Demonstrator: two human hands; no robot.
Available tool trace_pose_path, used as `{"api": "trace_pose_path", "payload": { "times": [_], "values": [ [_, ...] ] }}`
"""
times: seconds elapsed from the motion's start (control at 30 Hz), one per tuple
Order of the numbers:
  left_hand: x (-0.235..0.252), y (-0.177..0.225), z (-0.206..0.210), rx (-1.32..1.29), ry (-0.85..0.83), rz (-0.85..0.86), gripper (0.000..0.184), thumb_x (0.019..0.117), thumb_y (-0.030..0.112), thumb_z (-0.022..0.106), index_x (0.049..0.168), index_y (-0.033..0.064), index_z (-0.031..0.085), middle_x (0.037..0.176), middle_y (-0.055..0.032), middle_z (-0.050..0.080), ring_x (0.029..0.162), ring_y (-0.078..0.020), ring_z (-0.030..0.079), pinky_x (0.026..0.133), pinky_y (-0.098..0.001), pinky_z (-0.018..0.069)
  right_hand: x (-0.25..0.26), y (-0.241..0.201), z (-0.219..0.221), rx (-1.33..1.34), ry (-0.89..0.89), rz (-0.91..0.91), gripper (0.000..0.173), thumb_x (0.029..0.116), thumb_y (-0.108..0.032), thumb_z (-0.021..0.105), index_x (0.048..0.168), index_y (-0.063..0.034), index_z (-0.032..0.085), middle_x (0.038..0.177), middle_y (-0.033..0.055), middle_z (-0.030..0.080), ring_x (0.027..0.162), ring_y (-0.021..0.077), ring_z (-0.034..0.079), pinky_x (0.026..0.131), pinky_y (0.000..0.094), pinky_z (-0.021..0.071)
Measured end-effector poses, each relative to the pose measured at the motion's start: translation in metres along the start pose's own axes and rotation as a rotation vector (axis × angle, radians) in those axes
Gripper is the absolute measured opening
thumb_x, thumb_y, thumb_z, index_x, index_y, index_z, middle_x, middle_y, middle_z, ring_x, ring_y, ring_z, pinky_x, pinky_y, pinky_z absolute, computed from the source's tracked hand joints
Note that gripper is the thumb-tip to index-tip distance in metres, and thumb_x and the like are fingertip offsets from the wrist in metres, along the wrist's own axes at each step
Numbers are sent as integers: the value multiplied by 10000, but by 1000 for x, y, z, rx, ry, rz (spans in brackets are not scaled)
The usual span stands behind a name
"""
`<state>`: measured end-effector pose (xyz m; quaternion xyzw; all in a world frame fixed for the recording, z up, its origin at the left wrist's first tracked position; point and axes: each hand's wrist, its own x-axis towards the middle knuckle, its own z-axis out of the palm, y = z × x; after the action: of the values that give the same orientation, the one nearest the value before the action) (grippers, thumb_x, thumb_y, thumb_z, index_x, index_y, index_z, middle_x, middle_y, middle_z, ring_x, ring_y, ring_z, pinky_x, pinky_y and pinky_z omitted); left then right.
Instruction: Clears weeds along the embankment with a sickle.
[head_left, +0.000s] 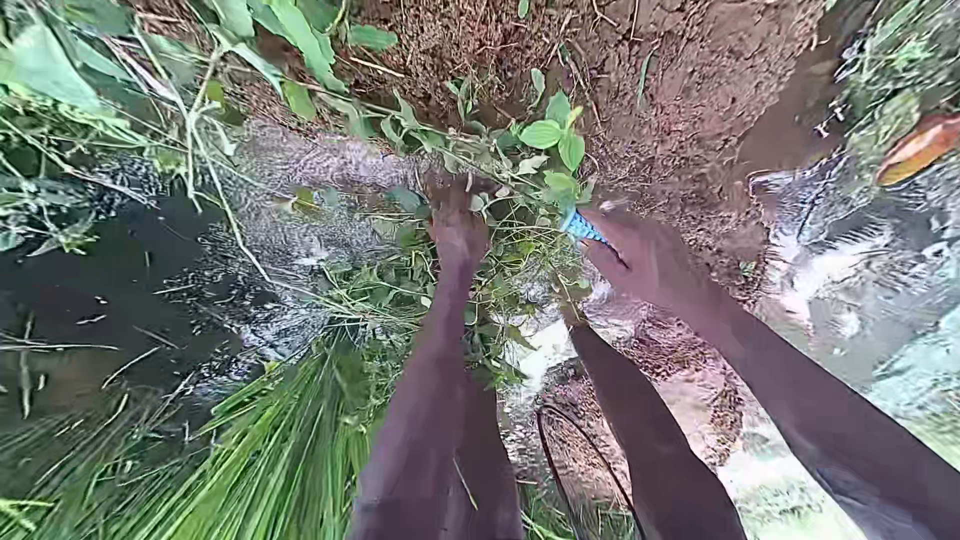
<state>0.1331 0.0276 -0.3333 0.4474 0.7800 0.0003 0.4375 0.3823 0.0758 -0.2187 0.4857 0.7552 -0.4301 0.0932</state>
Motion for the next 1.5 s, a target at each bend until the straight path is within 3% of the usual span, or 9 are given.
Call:
{"api": "trace_pose_path", "payload": {
  "times": [0.23, 0.53, 0.73, 0.83, 0.97, 1.07, 1.23, 1.4, 1.5],
  "values": [
    [-27, 10, 1, -79, 64, -93, 420, 1039, 128, 464, 1426, -23, 524, 1446, -295, 513, 1382, -441, 465, 1155, -643, 305, 35, 50, -22, -48, -120, 48, 433, 1066, -351, 467, 1401, -102, 582, 987, 237, 704, 865, 463, 696, 720, 676, 514],
    [-125, -13, 85, 237, -341, 150, 280, 959, 60, 597, 1220, 49, 699, 1432, -196, 568, 1437, -428, 392, 1116, -670, 321, -293, 69, 46, 119, -165, 460, 499, 1001, -331, 459, 1251, 50, 663, 1043, 264, 721, 896, 443, 723, 755, 634, 555],
    [-114, -3, 46, 137, -350, 226, 345, 965, 59, 605, 1303, 22, 662, 1486, -223, 518, 1441, -414, 405, 1167, -631, 296, -213, 37, 52, 192, 4, 380, 514, 1019, -325, 464, 1330, 50, 627, 1084, 260, 724, 941, 417, 728, 799, 610, 562],
    [-149, -16, 23, -113, -94, 273, 351, 931, 10, 560, 1260, -19, 678, 1416, -224, 586, 1369, -406, 506, 1151, -641, 342, -159, 12, 52, 300, 110, 308, 465, 1023, -335, 477, 1296, -2, 654, 988, 170, 735, 840, 282, 721, 733, 495, 583],
    [-197, -23, 0, -411, 116, -299, 402, 1023, 89, 522, 1371, -113, 527, 1396, -279, 556, 1317, -294, 546, 1127, -404, 431, -79, -23, 58, 410, 41, 361, 490, 1021, -275, 541, 1451, -39, 538, 1062, 179, 717, 866, 326, 709, 756, 564, 568],
    [-204, -34, -1, -569, 111, -633, 471, 1040, 159, 567, 1415, -106, 466, 1359, -267, 565, 1222, -255, 582, 1055, -396, 471, -51, -42, 84, 456, -106, 468, 510, 1052, -255, 549, 1508, -47, 459, 1119, 226, 699, 965, 387, 704, 853, 597, 552],
    [-185, -61, 29, -659, 49, -822, 723, 1006, 287, 660, 1537, -51, 304, 1486, -285, 459, 1357, -349, 493, 1116, -517, 425, -70, -63, 108, 396, -586, 628, 556, 1100, -368, 396, 1569, -70, 366, 1231, 225, 666, 1124, 366, 665, 986, 532, 502],
    [-136, -61, 51, -786, -4, -866, 632, 1018, 351, 634, 1482, -22, 420, 1411, -221, 562, 1300, -308, 548, 1071, -524, 454, -71, -55, 105, 373, -631, 603, 581, 1103, -387, 381, 1591, -77, 318, 1289, 225, 641, 1165, 371, 651, 1004, 544, 499],
    [-117, -55, 59, -872, -2, -912, 777, 990, 417, 660, 1571, 51, 295, 1456, -210, 515, 1316, -324, 524, 1066, -548, 451, -73, -64, 107, 362, -710, 635, 586, 1110, -383, 363, 1605, -82, 275, 1299, 229, 636, 1172, 374, 648, 1006, 544, 495]
  ]
}}
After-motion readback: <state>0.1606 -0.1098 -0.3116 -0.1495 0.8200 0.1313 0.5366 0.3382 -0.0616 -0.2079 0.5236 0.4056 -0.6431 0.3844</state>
